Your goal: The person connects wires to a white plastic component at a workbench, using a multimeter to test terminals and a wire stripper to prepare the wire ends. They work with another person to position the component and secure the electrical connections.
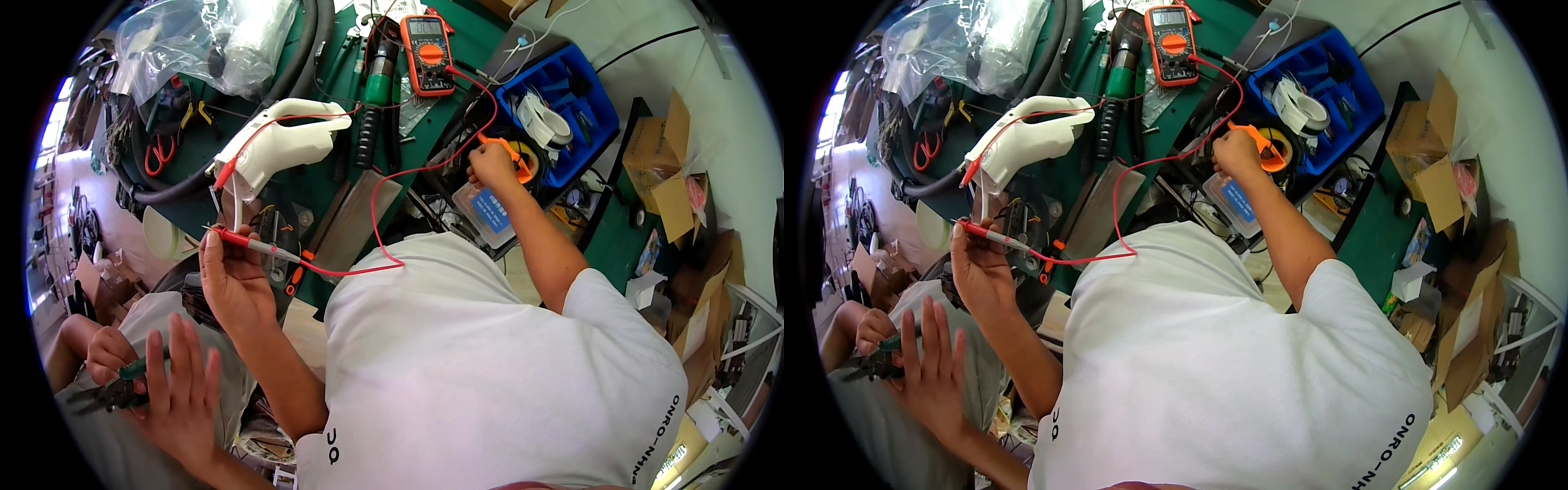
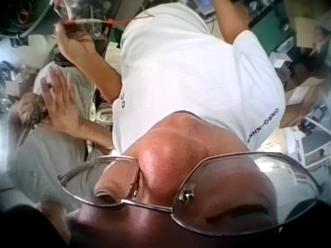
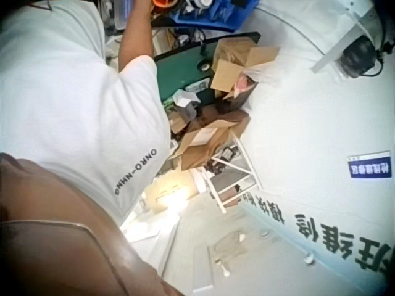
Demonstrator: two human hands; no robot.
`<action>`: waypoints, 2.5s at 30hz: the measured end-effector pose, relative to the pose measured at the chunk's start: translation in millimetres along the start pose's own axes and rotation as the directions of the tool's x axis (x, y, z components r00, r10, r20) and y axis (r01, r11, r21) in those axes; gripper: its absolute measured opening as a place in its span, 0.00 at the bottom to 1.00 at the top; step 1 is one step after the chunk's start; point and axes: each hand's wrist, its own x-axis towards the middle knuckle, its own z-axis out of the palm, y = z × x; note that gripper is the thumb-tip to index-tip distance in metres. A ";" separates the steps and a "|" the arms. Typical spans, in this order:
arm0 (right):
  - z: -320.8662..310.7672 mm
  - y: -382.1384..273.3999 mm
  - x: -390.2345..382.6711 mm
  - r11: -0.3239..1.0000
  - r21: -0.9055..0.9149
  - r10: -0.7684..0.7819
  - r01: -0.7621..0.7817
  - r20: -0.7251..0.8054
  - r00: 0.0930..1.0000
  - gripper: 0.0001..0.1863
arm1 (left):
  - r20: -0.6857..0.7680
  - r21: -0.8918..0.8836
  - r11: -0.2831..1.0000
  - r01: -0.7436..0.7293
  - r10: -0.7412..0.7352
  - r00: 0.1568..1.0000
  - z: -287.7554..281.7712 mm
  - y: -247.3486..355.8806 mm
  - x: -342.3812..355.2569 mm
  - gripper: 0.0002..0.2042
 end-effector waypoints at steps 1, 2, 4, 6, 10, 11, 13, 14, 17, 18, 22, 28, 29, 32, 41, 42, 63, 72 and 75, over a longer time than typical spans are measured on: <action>-2.4 7.9 -0.8 0.998 -0.054 0.042 -0.040 0.036 0.998 0.13 | 0.001 0.004 1.000 -0.005 0.005 1.000 -0.8 0.8 1.0 0.07; -2.5 17.5 -0.2 0.997 -0.057 0.055 -0.048 0.135 0.989 0.12 | 0.001 0.006 1.000 -0.011 0.011 1.000 -2.6 0.6 2.0 0.07; 2.8 36.1 -5.1 0.995 -0.052 0.088 -0.080 0.198 0.976 0.12 | -0.007 0.014 1.000 -0.012 0.012 1.000 -6.6 1.1 3.8 0.07; 10.0 54.4 -11.2 0.993 -0.045 0.115 -0.106 0.252 0.961 0.12 | -0.006 0.014 1.000 -0.002 0.002 1.000 -7.2 -0.5 6.1 0.08; 31.8 69.0 -25.5 0.993 -0.076 0.109 -0.088 0.330 0.938 0.14 | -0.002 0.021 1.000 -0.001 0.001 1.000 -15.3 -1.4 1.3 0.08; 35.1 72.4 -27.6 0.991 -0.094 0.119 -0.093 0.318 0.941 0.14 | 0.003 0.032 0.999 0.004 -0.004 1.000 -13.7 -1.7 3.5 0.08; 39.9 80.9 -30.4 0.986 -0.132 0.138 -0.102 0.296 0.945 0.15 | -0.011 0.040 0.999 0.014 -0.014 1.000 -12.1 -2.6 8.4 0.08; 43.1 89.9 -28.8 0.983 -0.138 0.154 -0.119 0.279 0.948 0.14 | -0.019 0.044 0.999 0.018 -0.017 1.000 -11.2 -2.9 10.0 0.08; 45.3 90.3 -35.5 0.982 -0.160 0.136 -0.096 0.265 0.954 0.14 | 0.016 0.036 0.999 0.027 -0.027 0.999 -11.7 0.6 6.0 0.08; 49.1 99.3 -33.9 0.979 -0.204 0.075 -0.026 0.236 0.969 0.14 | 0.056 0.149 0.989 -0.002 -0.007 0.998 -1.5 4.2 -1.1 0.08; 64.2 112.5 -32.4 0.912 -0.370 -0.114 0.175 0.182 0.977 0.15 | 0.435 0.900 0.128 -0.416 -0.327 0.839 68.1 66.5 -87.6 0.12; 54.6 89.3 -29.1 0.958 -0.253 -0.143 0.132 -0.026 0.989 0.16 | 0.565 0.769 0.078 -0.634 -0.546 0.618 98.2 54.2 -74.2 0.15; 48.4 90.1 -27.5 0.951 -0.272 -0.173 0.147 -0.072 0.982 0.16 | 0.545 0.805 0.115 -0.582 -0.534 0.647 93.5 50.4 -74.1 0.16; 35.6 85.7 -18.1 0.945 -0.273 -0.222 0.179 -0.137 0.965 0.16 | 0.592 0.760 0.126 -0.638 -0.539 0.599 97.7 50.7 -68.1 0.15; 35.5 58.2 -27.0 0.947 -0.197 -0.274 0.256 -0.073 0.959 0.16 | 0.869 0.084 -0.335 -0.939 -0.437 0.233 86.5 47.0 -61.9 0.08; 36.4 54.7 -28.0 0.943 -0.203 -0.281 0.263 -0.068 0.957 0.16 | 0.866 0.085 -0.341 -0.936 -0.439 0.239 86.7 46.5 -60.2 0.08; 47.5 13.9 -26.5 0.871 -0.276 -0.403 0.406 0.073 0.912 0.15 | 0.739 0.083 -0.479 -0.874 -0.559 0.376 79.2 54.6 -59.4 0.08; 51.6 17.0 -34.8 0.818 -0.345 -0.458 0.460 0.092 0.884 0.15 | 0.772 0.043 -0.531 -0.846 -0.520 0.366 71.6 49.3 -56.1 0.08; 53.1 19.7 -33.7 0.826 -0.336 -0.443 0.453 0.110 0.890 0.15 | 0.777 0.078 -0.505 -0.859 -0.509 0.370 73.9 51.7 -57.9 0.06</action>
